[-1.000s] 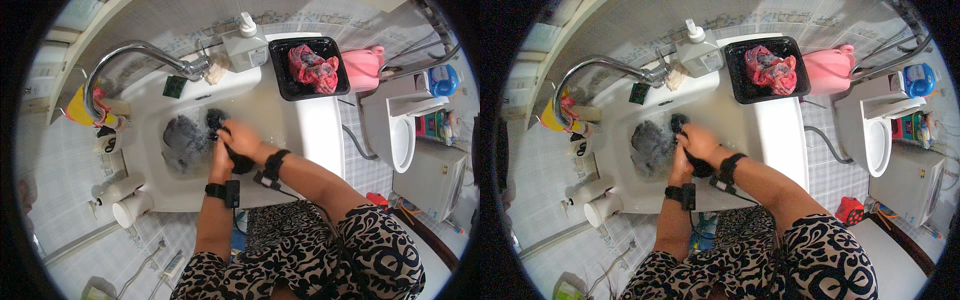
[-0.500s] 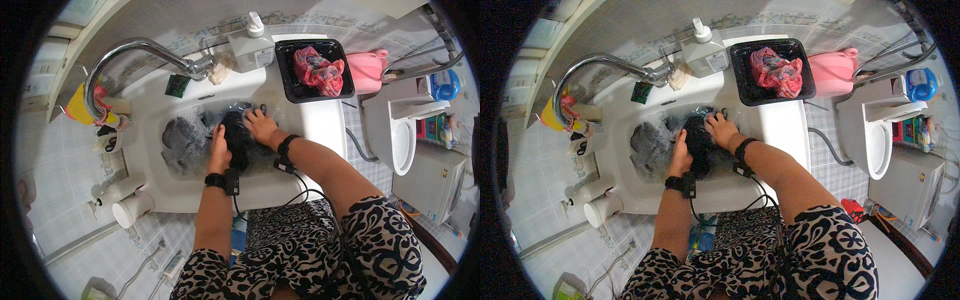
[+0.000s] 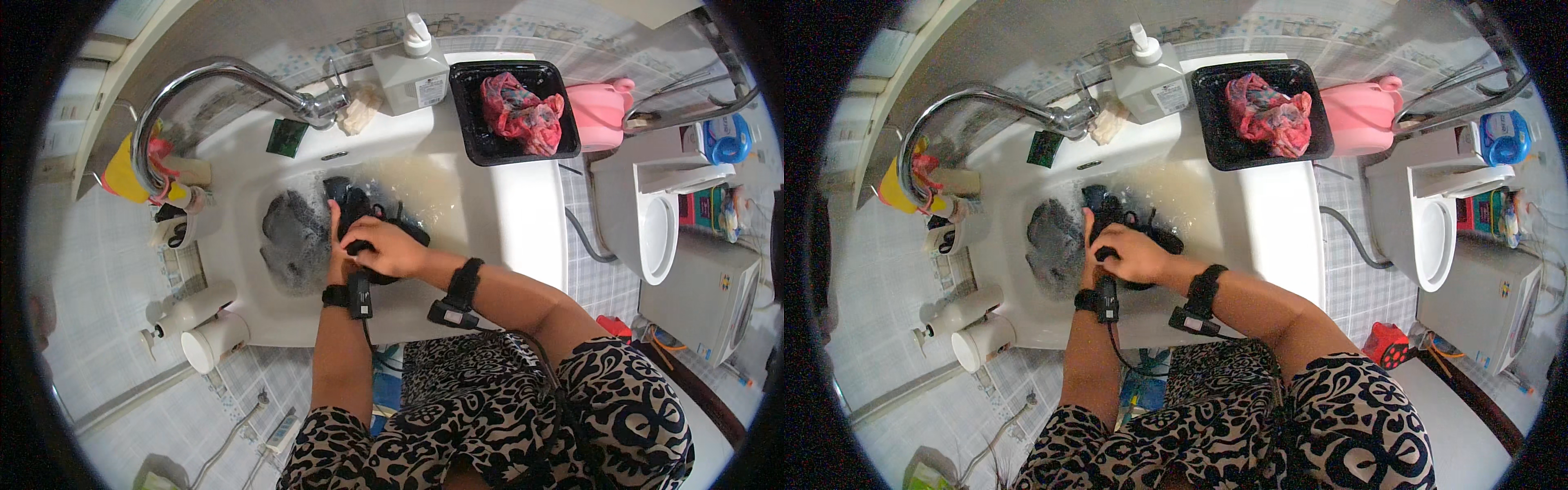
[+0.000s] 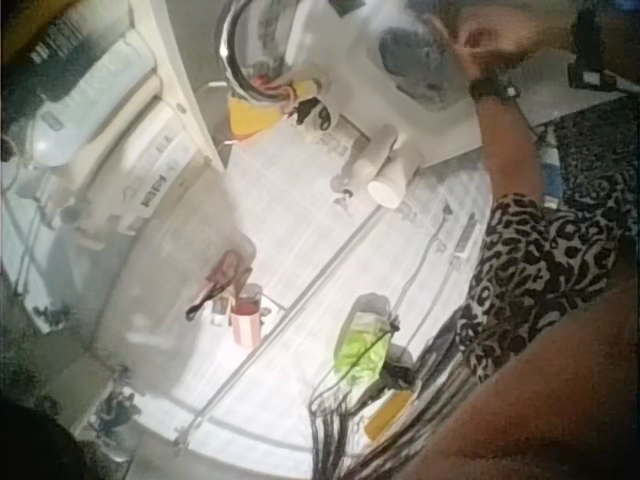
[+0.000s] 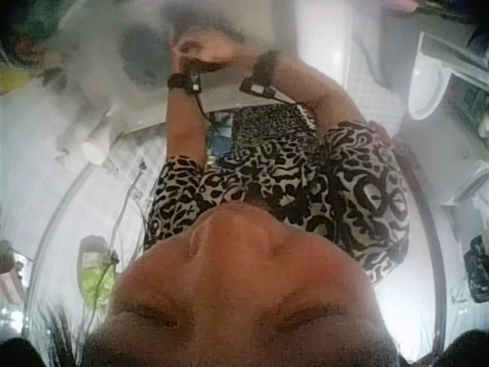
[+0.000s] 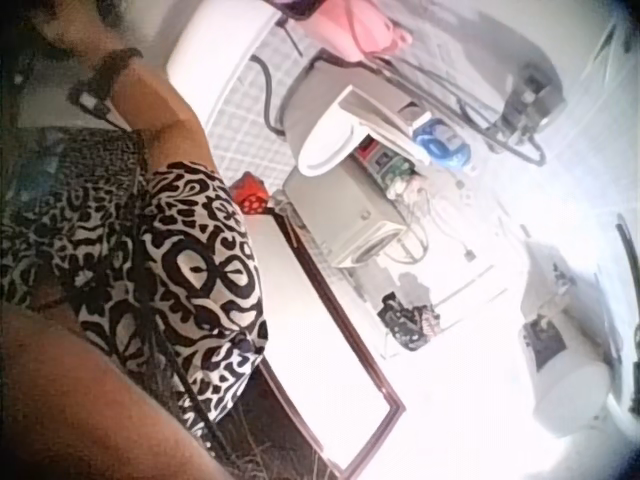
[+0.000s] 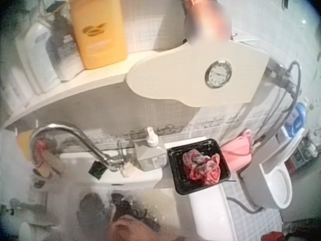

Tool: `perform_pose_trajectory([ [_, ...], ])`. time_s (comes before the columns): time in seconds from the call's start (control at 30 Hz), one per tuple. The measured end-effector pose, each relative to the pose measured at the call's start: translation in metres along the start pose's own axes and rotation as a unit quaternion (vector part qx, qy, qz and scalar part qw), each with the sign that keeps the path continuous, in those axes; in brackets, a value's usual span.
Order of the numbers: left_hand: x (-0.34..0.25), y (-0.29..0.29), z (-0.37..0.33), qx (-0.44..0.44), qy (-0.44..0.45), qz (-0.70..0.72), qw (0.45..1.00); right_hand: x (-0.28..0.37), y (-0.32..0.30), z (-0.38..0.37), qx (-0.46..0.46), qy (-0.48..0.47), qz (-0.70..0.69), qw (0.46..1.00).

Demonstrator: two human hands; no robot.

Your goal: The person washes a black t-shirt by hand in a bathroom sink, scrubbing and wringing the fabric in soapy water.

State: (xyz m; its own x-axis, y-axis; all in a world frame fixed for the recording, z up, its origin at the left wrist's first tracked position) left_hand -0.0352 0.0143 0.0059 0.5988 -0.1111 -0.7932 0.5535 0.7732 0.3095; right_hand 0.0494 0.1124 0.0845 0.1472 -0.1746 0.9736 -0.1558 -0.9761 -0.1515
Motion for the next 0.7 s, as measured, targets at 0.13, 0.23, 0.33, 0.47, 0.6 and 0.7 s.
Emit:
perform_pose_trajectory([
  [0.13, 0.041, -0.016, -0.014, 0.035, -0.029, 0.132, 0.99, -0.015, 0.008, -0.012, -0.025, 0.09, 0.111, 0.989],
  [0.23, 0.035, 0.012, -0.009, -0.059, -0.148, 0.106, 0.982, -0.048, -0.014, -0.026, -0.111, 0.169, 0.179, 0.963],
  [0.33, 0.055, -0.001, -0.014, -0.216, -0.226, 0.028, 0.949, -0.085, -0.024, -0.025, -0.142, 0.25, 0.188, 0.939],
  [0.47, 0.027, 0.023, -0.007, -0.067, -0.15, 0.235, 0.958, -0.033, -0.004, 0.002, -0.134, 0.129, 0.124, 0.975],
  [0.6, 0.034, 0.021, -0.003, -0.085, -0.125, 0.165, 0.975, -0.027, -0.007, 0.0, -0.147, 0.084, 0.167, 0.971],
  [0.7, 0.03, 0.037, 0.005, -0.107, -0.22, 0.057, 0.968, -0.041, -0.047, -0.014, -0.169, 0.067, 0.213, 0.96],
])
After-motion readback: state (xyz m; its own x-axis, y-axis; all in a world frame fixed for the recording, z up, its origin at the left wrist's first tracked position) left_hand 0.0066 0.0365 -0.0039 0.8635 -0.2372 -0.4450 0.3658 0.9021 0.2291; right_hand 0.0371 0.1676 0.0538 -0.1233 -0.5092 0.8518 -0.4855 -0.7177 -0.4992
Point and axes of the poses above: each hand's wrist, its own z-axis away from the middle knuckle, its own y-axis out of the palm, x = y × z, the point moved 4 cm from there along -z, towards the middle knuckle, and after that the axes turned 5 degrees about -y, right-handed, at the moved point
